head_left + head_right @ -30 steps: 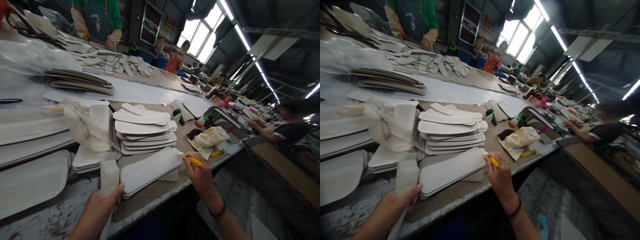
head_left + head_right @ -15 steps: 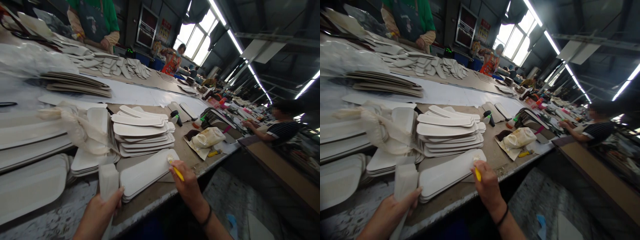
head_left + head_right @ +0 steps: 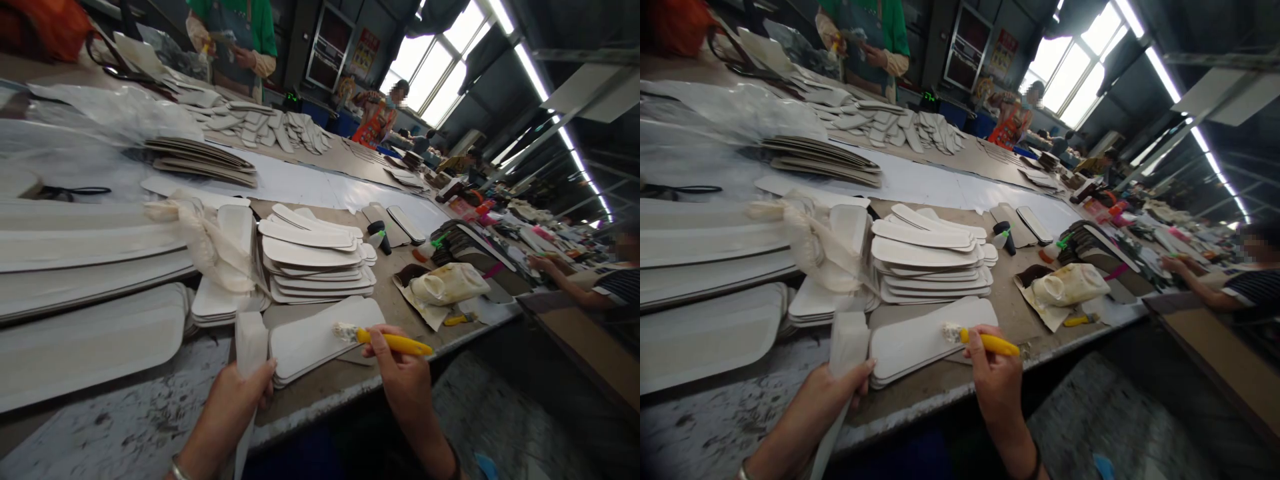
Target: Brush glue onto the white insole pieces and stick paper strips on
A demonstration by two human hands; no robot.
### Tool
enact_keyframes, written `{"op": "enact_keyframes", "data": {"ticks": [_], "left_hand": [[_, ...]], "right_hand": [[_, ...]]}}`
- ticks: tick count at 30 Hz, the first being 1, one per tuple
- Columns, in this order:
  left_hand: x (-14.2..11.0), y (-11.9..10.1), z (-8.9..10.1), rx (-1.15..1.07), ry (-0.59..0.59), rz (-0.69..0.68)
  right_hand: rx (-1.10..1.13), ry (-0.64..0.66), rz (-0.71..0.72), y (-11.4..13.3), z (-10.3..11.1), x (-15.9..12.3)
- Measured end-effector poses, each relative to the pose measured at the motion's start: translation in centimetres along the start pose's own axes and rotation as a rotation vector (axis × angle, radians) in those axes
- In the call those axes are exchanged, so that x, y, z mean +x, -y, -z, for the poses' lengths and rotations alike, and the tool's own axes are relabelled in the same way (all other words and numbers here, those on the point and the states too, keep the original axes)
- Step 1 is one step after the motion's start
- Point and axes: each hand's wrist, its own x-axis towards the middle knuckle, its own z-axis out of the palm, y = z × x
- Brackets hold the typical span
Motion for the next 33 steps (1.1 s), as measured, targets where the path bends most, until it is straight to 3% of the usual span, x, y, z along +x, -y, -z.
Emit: {"op": "enact_keyframes", "data": {"ticks": [4,6,10,16,21,24,26,29,31,33], "left_hand": [[0.0,-0.2,0.1,0.008,-0.008,0.011],[0.1,-0.2,0.1,0.010,-0.009,0.020],[0.1,-0.1,0.1,0.016,-0.013,0.027],[-0.4,-0.7,-0.1,-0.013,-0.052,0.046],[-0.6,-0.9,-0.1,0.018,-0.082,0.050],[-0.6,-0.9,-0.2,0.007,-0.083,0.056],[-0.7,-0.9,-0.1,0.002,-0.083,0.044],[-0.7,-0.8,-0.1,-0.009,-0.078,0.012],[-0.6,-0.6,-0.2,-0.025,-0.071,0.005],[-0.4,-0.4,-0.3,-0.040,-0.067,0.011]], "right_hand": [[0.075,0.171,-0.022,0.4,-0.6,-0.8],[0.011,0.128,0.034,-0.3,-0.1,-0.3],[-0.199,-0.088,0.138,-1.5,1.8,1.3],[-0.117,0.082,0.170,-1.8,0.8,1.9],[-0.382,-0.139,0.318,-3.5,4.1,4.5],[-0.410,-0.135,0.386,-3.2,5.2,4.3],[-0.353,-0.095,0.413,-2.4,4.3,2.9],[-0.147,0.046,0.318,-1.2,1.3,0.0],[0.062,0.165,0.129,-0.6,-0.3,-1.3],[0.276,0.193,-0.078,-0.3,-0.7,-1.7]]}}
